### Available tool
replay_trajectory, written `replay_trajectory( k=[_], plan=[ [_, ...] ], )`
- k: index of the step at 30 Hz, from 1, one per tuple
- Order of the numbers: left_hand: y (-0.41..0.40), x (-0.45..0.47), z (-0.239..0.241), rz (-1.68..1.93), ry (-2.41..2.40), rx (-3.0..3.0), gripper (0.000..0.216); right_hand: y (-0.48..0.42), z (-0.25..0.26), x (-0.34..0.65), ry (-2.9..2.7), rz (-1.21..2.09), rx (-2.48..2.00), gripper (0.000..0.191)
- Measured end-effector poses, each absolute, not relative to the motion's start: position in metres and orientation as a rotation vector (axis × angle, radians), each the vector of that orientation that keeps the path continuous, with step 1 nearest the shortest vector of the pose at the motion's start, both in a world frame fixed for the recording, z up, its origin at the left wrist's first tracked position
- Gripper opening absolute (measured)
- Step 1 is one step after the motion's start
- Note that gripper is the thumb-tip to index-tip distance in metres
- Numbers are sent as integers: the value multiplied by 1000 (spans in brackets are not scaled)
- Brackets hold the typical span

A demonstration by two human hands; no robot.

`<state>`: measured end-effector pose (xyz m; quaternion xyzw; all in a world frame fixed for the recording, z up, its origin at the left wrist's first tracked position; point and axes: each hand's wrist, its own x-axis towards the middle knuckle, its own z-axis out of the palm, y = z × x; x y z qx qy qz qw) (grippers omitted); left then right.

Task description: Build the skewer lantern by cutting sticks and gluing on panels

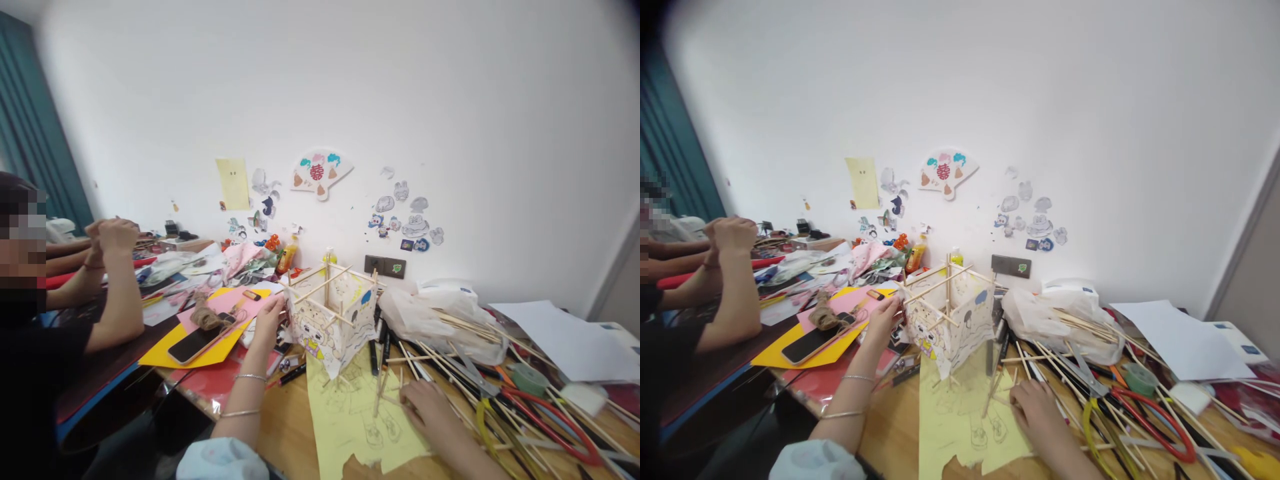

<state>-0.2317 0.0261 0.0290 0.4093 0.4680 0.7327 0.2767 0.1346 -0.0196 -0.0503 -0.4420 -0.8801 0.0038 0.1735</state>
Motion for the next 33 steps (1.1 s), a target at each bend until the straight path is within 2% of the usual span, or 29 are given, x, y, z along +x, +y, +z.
replay_trajectory(
  k=[9, 25, 33],
  plan=[
    [24, -230, 30, 1857, 1053, 1052, 46, -21, -49, 134, -2497, 24, -1268, 18],
    [39, -229, 17, 1947, 1065, 1035, 45, -21, -50, 135, -2483, 28, -1235, 17],
    [40, -233, -3, 2051, 1179, 935, 62, -20, -52, 136, -2462, 3, -1202, 17]
  ],
)
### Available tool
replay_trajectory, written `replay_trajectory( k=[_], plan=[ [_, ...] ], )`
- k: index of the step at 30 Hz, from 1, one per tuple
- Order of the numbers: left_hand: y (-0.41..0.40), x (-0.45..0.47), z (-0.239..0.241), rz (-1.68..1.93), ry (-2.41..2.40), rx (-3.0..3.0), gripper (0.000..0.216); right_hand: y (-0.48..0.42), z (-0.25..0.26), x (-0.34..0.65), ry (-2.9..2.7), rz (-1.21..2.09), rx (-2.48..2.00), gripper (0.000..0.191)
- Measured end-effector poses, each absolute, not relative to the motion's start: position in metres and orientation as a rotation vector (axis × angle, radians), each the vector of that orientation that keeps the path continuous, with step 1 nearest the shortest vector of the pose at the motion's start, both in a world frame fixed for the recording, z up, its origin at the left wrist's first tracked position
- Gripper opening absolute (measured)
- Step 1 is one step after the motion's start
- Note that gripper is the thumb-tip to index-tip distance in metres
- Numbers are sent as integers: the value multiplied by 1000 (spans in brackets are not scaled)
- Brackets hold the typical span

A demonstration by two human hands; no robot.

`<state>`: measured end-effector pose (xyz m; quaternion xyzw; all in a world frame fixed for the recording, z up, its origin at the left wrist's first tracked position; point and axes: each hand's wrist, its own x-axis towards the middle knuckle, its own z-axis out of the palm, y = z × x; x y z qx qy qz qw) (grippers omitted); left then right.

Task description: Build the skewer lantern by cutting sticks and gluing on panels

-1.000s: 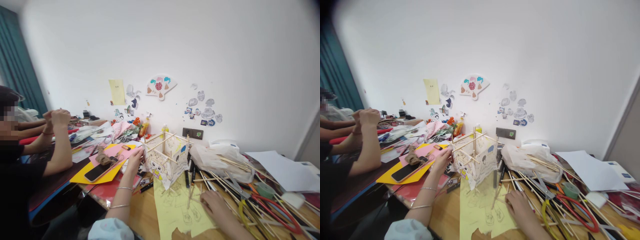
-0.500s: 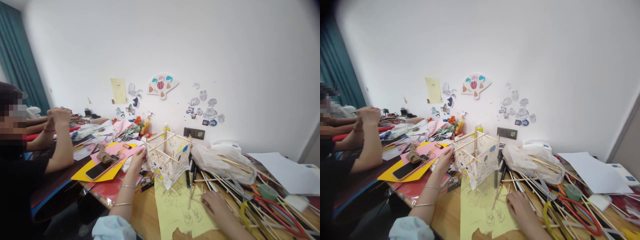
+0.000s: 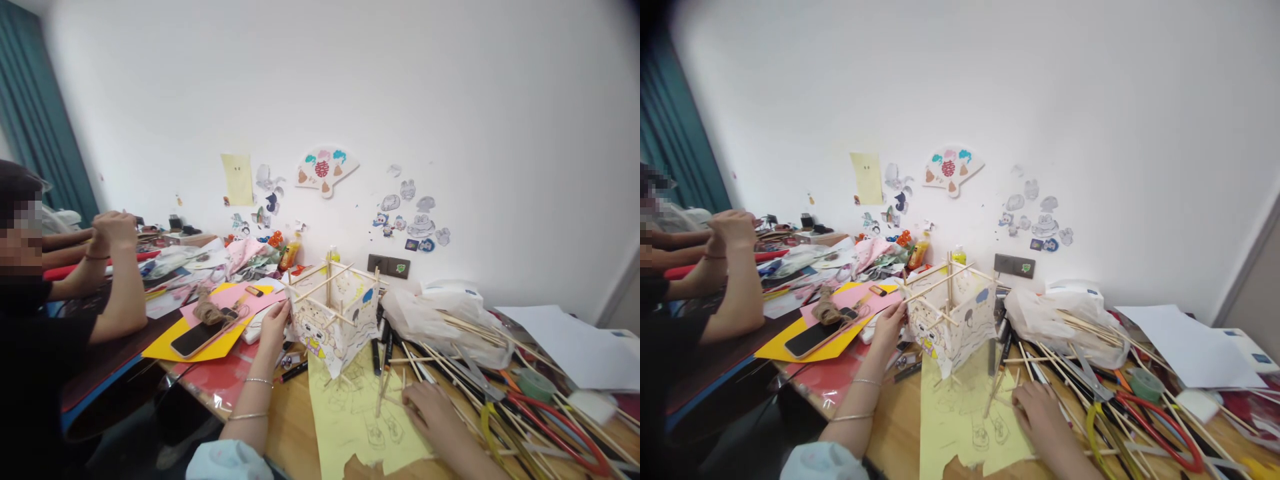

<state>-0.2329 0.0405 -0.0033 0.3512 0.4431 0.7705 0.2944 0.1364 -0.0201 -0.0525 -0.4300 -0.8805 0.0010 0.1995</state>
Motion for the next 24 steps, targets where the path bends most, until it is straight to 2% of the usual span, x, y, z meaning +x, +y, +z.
replay_trajectory(
  k=[8, 14, 20, 22, 24],
  plan=[
    [30, -238, -10, 2052, 1281, 920, 59, -22, -49, 136, -2457, 2, -1226, 17],
    [23, -234, -5, 2038, 1254, 932, 56, -18, -42, 137, -2292, 148, -1116, 17],
    [24, -232, -5, 1996, 1200, 957, 55, -26, 33, 76, -2036, 97, -1022, 60],
    [24, -232, -5, 1982, 1195, 974, 53, -26, 63, 48, -2057, 16, -1013, 63],
    [22, -233, -4, 1975, 1192, 992, 52, -24, 82, 25, -2100, -2, -1078, 55]
  ],
)
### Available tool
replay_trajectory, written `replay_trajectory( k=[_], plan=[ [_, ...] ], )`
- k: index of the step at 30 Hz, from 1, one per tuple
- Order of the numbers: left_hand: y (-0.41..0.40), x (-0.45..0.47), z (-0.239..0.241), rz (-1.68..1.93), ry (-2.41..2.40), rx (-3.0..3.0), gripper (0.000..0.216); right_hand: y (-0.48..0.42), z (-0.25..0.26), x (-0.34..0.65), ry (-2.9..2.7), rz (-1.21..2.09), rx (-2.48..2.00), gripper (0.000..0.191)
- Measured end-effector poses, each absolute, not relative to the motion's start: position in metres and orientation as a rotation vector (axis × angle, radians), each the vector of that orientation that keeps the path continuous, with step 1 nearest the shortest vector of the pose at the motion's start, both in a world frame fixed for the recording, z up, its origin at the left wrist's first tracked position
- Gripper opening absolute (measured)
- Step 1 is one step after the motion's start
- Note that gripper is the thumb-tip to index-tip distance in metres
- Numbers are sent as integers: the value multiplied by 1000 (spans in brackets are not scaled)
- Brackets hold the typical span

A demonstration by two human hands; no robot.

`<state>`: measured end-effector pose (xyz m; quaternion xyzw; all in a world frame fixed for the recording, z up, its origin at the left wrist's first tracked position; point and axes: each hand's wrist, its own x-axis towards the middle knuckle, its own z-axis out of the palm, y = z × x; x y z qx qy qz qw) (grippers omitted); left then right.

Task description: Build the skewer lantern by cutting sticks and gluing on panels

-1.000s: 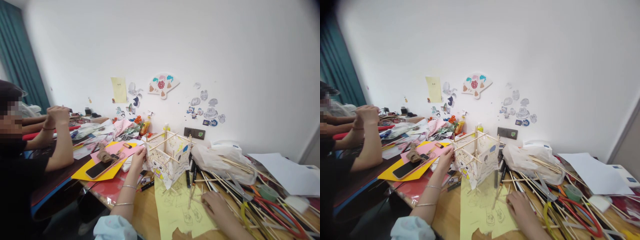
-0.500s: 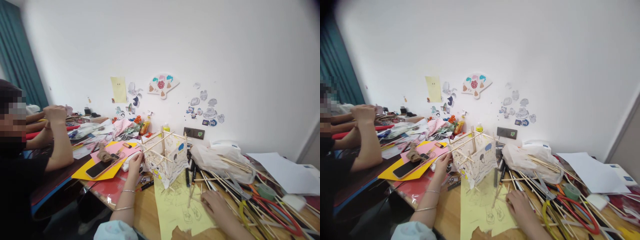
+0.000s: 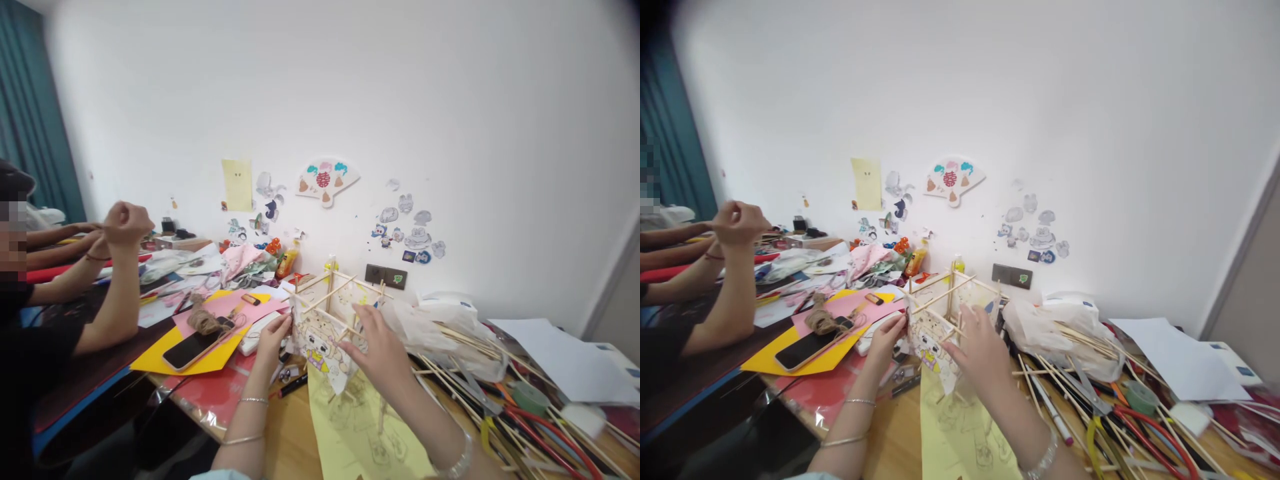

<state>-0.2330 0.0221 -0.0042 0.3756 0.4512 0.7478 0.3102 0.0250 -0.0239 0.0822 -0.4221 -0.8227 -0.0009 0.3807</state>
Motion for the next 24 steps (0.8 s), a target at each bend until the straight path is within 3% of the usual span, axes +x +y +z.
replay_trajectory(
  k=[3, 7, 13, 19, 24],
  plan=[
    [20, -234, -3, 1971, 1183, 1021, 51, -22, 90, 7, -2122, 56, -1058, 37],
    [20, -233, -1, 1978, 1183, 1060, 47, -24, 83, 1, -1992, 194, -1000, 42],
    [21, -228, 3, 2043, 1221, 1096, 43, -15, 90, -2, -1820, 440, -1036, 17],
    [19, -225, 5, 2062, 1186, 1053, 40, 5, 99, 4, -1797, 551, -937, 33],
    [18, -242, 2, 2081, 1054, 845, 46, 29, 108, 40, -1600, 728, -673, 35]
  ],
)
